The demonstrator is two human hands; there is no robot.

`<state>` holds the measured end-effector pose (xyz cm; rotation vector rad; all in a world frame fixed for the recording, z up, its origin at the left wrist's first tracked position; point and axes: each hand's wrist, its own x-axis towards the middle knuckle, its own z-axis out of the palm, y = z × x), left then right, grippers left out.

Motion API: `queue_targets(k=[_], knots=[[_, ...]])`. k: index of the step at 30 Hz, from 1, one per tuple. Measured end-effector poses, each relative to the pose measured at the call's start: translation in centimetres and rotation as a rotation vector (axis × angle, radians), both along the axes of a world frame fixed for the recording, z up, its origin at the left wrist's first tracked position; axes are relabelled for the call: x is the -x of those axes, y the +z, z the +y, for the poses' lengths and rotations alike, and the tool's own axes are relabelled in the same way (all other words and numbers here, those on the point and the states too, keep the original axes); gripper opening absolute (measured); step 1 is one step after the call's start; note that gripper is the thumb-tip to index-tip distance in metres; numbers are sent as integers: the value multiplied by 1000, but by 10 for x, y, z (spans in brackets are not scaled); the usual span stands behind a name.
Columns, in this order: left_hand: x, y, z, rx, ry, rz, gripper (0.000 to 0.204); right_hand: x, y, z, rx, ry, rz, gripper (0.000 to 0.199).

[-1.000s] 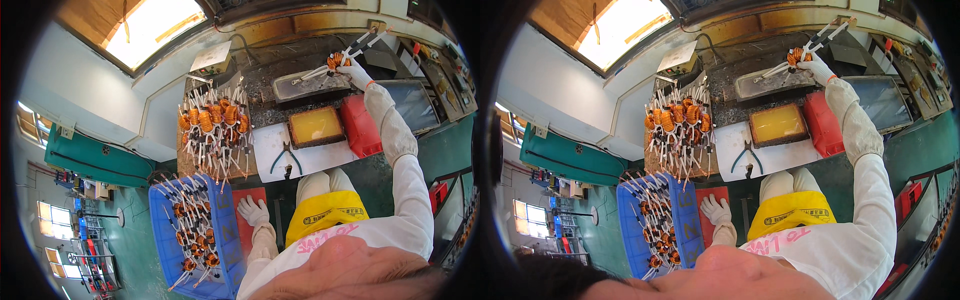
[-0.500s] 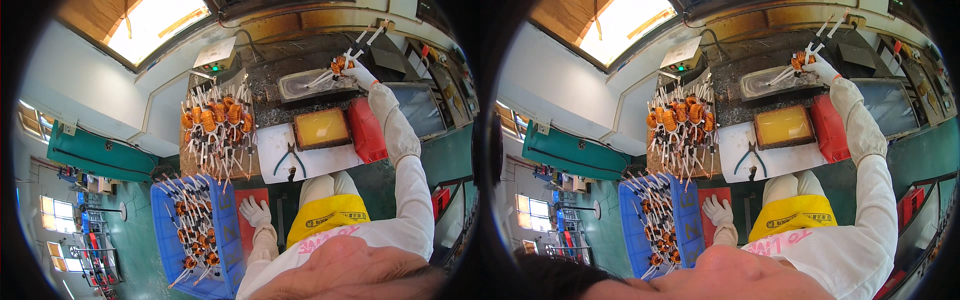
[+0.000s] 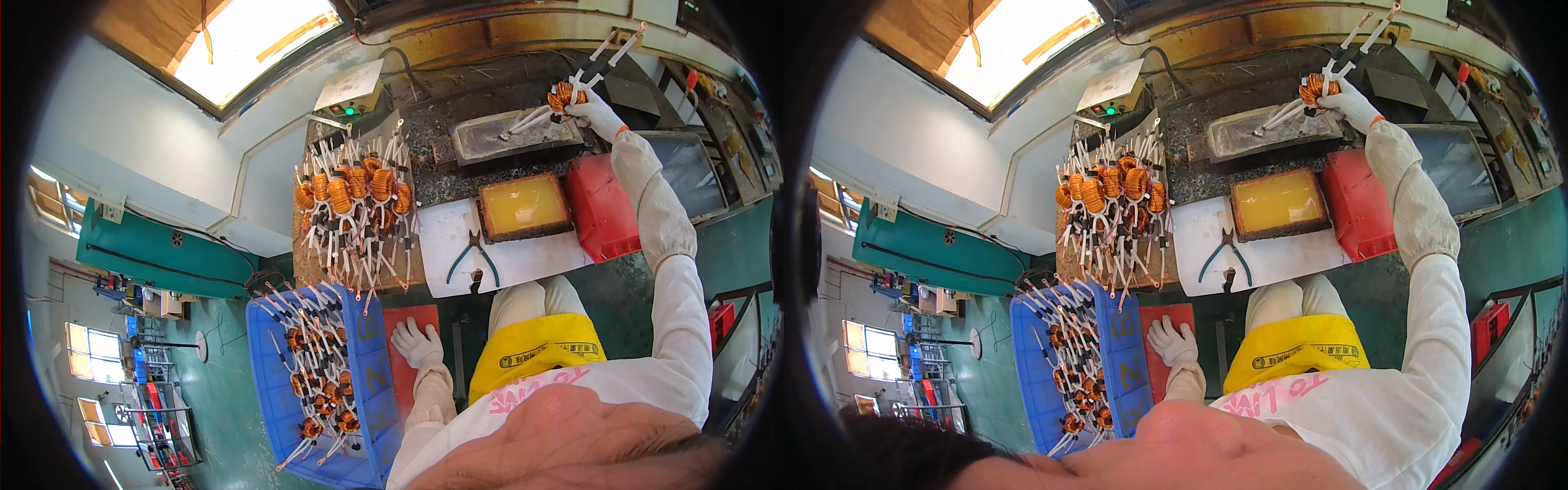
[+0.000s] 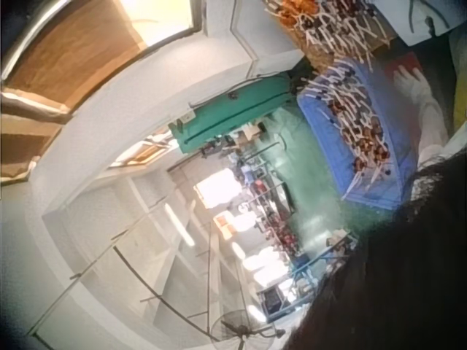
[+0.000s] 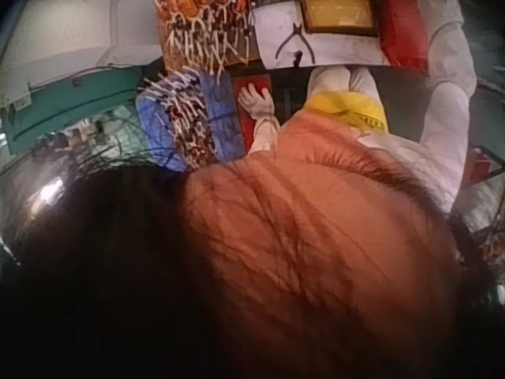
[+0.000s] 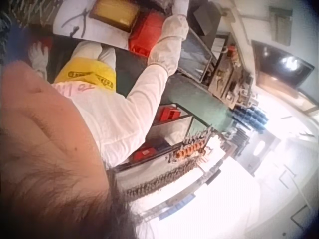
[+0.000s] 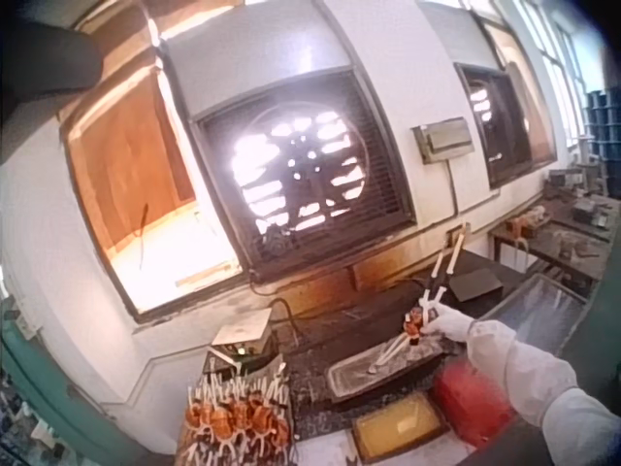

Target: The recorder is dipping copper-wound industrial parts into a coating liquid and placing them into a crate or on a drying rack.

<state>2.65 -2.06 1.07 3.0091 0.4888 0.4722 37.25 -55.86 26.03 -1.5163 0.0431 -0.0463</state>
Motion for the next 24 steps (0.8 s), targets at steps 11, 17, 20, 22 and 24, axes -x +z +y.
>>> queue_targets(k=[11, 17, 20, 22, 24], knots=[[-1, 2, -2, -35, -31, -102, 53, 18, 29, -12, 150, -46, 24, 75], [1, 0, 1, -33, -22, -91, 52, 25, 36, -9, 123, -71, -2, 57], [1, 0, -1, -14, -11, -68, 53, 29, 39, -12, 115, -89, -6, 56], [1, -1, -1, -4, -9, -57, 53, 32, 39, -16, 115, -95, -9, 55], [1, -2, 0, -3, -9, -57, 53, 37, 41, -17, 79, -113, -17, 56]])
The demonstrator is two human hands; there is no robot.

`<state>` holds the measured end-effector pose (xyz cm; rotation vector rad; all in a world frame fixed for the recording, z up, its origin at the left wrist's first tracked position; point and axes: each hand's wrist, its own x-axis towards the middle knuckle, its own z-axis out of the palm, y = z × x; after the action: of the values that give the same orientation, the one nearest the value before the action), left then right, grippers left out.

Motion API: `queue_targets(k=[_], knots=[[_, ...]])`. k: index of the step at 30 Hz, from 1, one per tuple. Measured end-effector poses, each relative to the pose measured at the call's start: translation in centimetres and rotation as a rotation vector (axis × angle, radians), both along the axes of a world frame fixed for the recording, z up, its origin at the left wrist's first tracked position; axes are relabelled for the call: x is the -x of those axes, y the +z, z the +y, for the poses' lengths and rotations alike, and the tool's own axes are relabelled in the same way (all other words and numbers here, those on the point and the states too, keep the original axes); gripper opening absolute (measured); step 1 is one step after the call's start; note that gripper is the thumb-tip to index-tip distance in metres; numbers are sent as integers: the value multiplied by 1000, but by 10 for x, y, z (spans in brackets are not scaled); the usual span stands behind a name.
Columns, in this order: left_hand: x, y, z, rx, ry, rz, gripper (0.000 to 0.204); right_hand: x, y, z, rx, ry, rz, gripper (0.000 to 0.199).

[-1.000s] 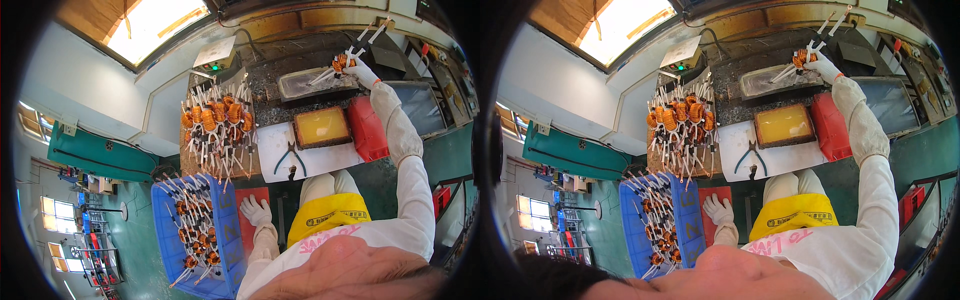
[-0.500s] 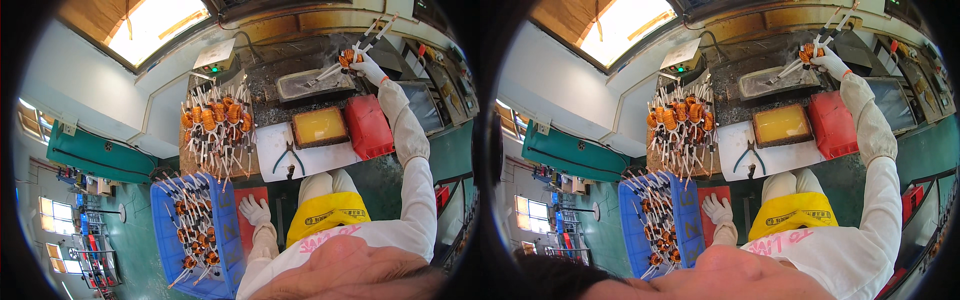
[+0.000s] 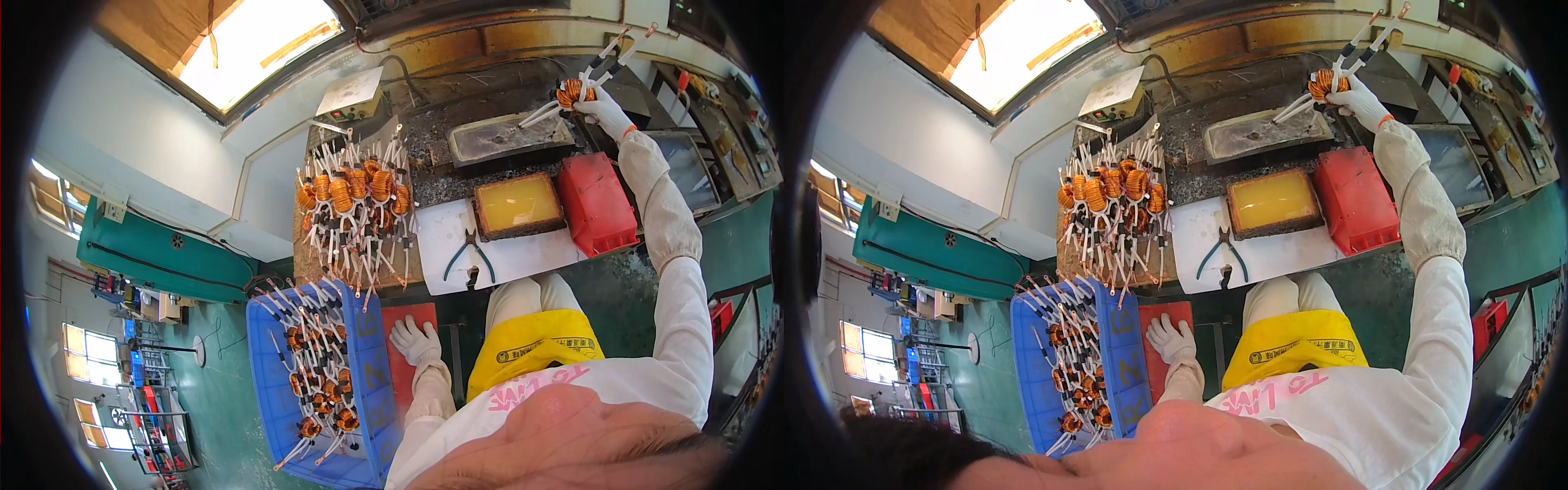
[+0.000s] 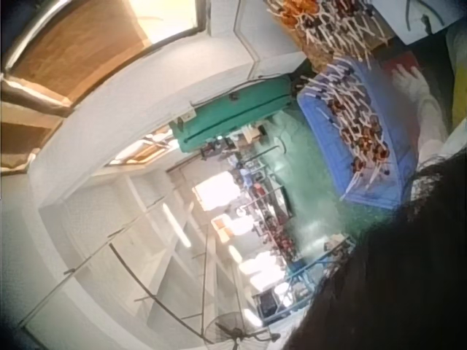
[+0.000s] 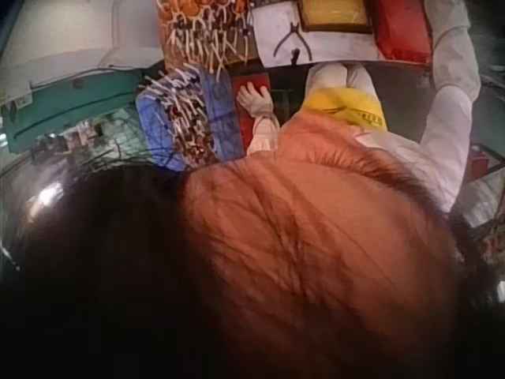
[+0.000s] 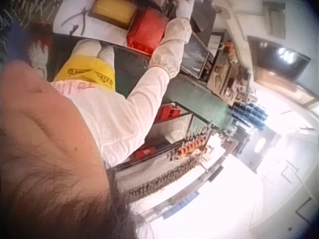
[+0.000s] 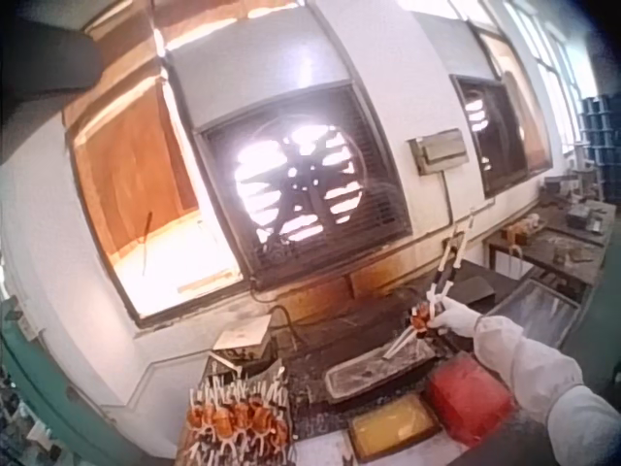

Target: The recorder is dipping copper-wound industrial parts into a coating liquid and placing them into a crate or on a drying rack.

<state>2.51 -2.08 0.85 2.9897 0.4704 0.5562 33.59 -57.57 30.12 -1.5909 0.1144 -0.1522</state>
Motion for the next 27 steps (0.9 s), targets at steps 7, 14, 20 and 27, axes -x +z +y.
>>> queue_targets(k=[7, 14, 20, 27], knots=[[1, -10, 4, -41, -21, -60, 53, 44, -4, -13, -180, 13, -82, 48], [14, 5, -3, 350, -63, 15, 41, 113, -53, -45, -877, -217, -249, 16], [26, 73, -83, 819, -411, 83, 27, 173, -48, -31, -1460, -233, -241, 28], [-12, 149, -227, 980, -993, 445, 30, 219, -30, 0, -2001, 23, -76, 34]])
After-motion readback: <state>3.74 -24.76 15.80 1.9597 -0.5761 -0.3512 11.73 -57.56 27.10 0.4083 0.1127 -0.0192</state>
